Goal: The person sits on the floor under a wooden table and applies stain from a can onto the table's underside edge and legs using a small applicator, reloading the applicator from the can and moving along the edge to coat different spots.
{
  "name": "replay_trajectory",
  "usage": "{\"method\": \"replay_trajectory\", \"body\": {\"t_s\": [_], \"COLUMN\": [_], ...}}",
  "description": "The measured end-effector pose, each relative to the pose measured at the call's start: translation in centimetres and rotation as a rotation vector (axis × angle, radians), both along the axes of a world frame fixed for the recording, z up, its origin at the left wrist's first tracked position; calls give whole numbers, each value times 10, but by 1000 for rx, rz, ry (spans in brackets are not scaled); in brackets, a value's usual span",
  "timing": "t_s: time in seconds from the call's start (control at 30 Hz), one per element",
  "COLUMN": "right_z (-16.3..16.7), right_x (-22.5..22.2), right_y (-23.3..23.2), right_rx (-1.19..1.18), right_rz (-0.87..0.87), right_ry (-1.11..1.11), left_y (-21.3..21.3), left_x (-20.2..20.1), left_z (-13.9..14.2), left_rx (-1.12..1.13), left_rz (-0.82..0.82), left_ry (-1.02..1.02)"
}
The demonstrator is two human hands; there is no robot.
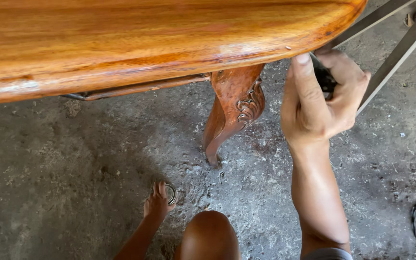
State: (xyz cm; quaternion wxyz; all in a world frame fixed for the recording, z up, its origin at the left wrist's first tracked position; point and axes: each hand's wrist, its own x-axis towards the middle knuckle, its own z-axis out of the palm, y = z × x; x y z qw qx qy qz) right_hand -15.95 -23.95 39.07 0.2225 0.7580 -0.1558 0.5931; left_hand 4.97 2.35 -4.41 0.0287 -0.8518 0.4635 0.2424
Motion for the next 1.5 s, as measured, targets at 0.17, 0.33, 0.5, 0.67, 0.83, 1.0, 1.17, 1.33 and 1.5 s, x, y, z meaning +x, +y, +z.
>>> {"method": "replay_trajectory", "body": {"t_s": [0.17,0.33,0.5,0.67,0.83,1.0,1.17,1.33,1.5], "right_z": [7,16,18,14,10,11,-7,-3,7], "right_x": [3,4,0,-7,-8,-5,9,21,36], "right_y": [-4,-5,-13,-9,-6,-8,28,42,61], "right_rx": [81,106,107,125,87,81,187,169,255], "right_rz": [45,10,24,45,-36,-34,128,67,57], "right_ry": [13,14,14,-18,12,-19,-62,42,90], "left_y": [1,0,1,1,-1,2,6,8,12], "left_x": [-2,0,1,2,3,3,5,7,10], "left_z": [-2,-2,0,2,5,8,12,18,20], "left_rx": [-24,-35,-13,-25,7,34,50,67,71], "left_rz": [-15,-21,-26,-23,-17,-6,2,-3,-6], "left_ry": [-55,-71,-75,-94,-80,-95,-113,-105,-91]}}
